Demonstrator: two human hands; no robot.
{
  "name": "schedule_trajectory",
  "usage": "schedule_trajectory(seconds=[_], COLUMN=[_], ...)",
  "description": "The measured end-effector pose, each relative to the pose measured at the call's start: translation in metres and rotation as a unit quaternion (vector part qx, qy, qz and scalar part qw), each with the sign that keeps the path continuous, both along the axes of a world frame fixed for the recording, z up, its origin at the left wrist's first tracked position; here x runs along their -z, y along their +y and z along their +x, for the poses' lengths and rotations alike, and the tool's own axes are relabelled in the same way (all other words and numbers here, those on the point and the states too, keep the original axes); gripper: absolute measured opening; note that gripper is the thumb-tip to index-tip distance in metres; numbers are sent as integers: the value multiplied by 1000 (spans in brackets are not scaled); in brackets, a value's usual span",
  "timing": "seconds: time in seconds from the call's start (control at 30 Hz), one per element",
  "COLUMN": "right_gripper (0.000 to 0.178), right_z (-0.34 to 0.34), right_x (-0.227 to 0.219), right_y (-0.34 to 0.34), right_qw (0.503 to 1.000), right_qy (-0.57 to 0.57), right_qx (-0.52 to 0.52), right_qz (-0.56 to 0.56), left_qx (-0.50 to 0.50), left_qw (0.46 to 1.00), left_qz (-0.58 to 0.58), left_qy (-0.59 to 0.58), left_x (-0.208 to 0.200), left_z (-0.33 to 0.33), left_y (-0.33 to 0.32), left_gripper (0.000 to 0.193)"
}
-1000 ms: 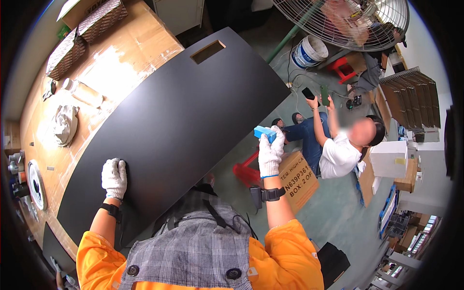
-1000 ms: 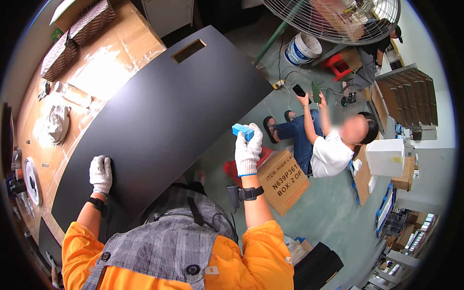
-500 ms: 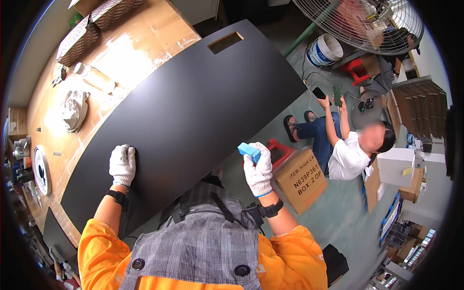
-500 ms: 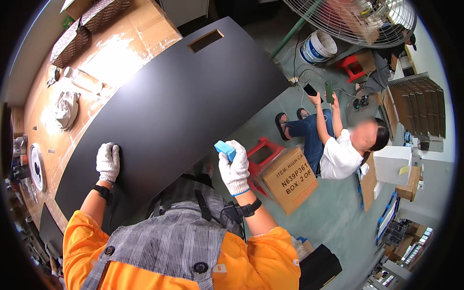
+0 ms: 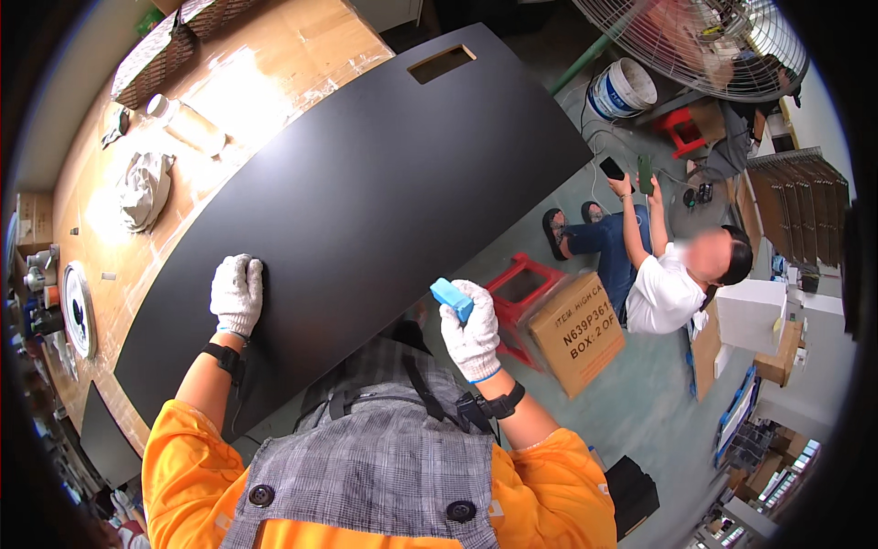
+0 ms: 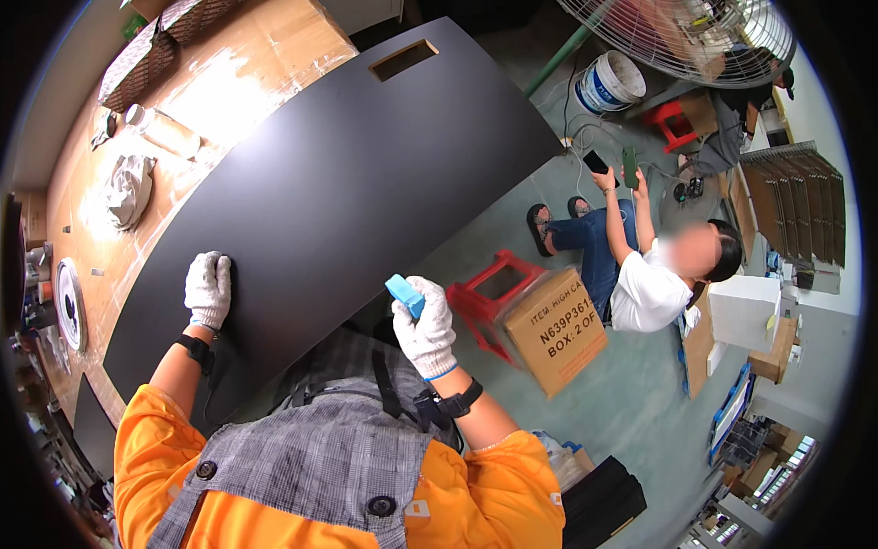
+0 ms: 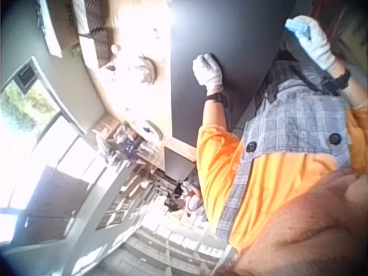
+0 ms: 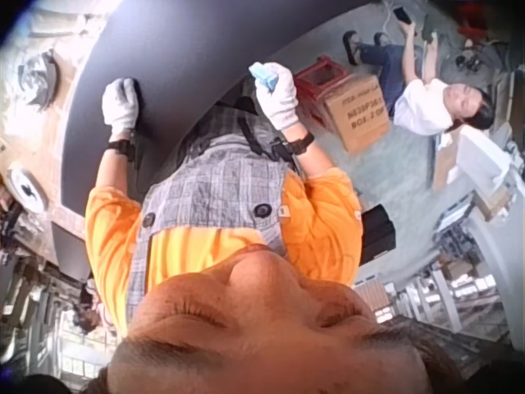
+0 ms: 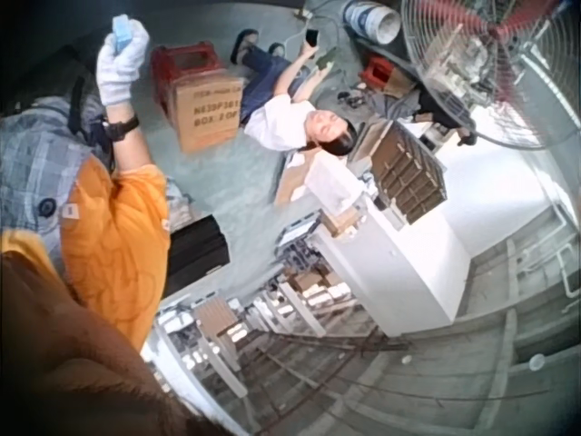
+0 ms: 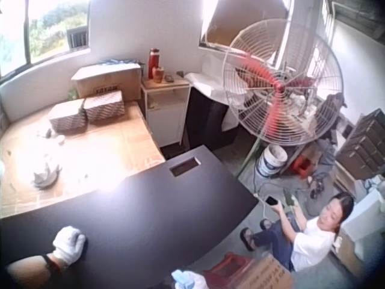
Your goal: Cleaning and wiping down black wooden furniture panels during manufacturing.
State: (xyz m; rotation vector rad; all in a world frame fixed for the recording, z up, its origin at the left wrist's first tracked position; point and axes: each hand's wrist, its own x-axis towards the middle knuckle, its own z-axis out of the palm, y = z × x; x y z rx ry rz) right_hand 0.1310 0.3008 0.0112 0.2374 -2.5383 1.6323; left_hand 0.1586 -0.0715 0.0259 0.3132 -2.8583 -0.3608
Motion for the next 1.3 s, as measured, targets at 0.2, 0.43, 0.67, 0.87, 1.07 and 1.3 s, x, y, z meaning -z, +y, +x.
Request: schedule_trajectory(seconds=[0.2,0.43,0.67,0.87,1.07,1.3], right_gripper=[41,36,44,39,41,40], right_z=[-9,60,50,113,90,140], right_x=[-6,-11,4,-9,-13,-9], right_y=[-9,-60,-64,-105,-96,-121], right_qw=[989,998,978,992,983,996], right_qy=[-19,-5,-23,-31,-22,-38], right_qx=[146,67,207,103,173,60], right_qz=[10,23,13,68,58,45], left_qx=[18,43,51,50,41,64], left_qw=[1000,998,994,993,994,985], left_qz=[9,49,93,106,102,163], left_qy=[-16,1,8,-4,-6,-5], left_x=[-2,-4,-5,-6,-10,-13], left_z=[2,4,4,5,9,50], left_y=[-3,-8,-8,-11,-12,-18], left_gripper=[16,18,20,22,23,23])
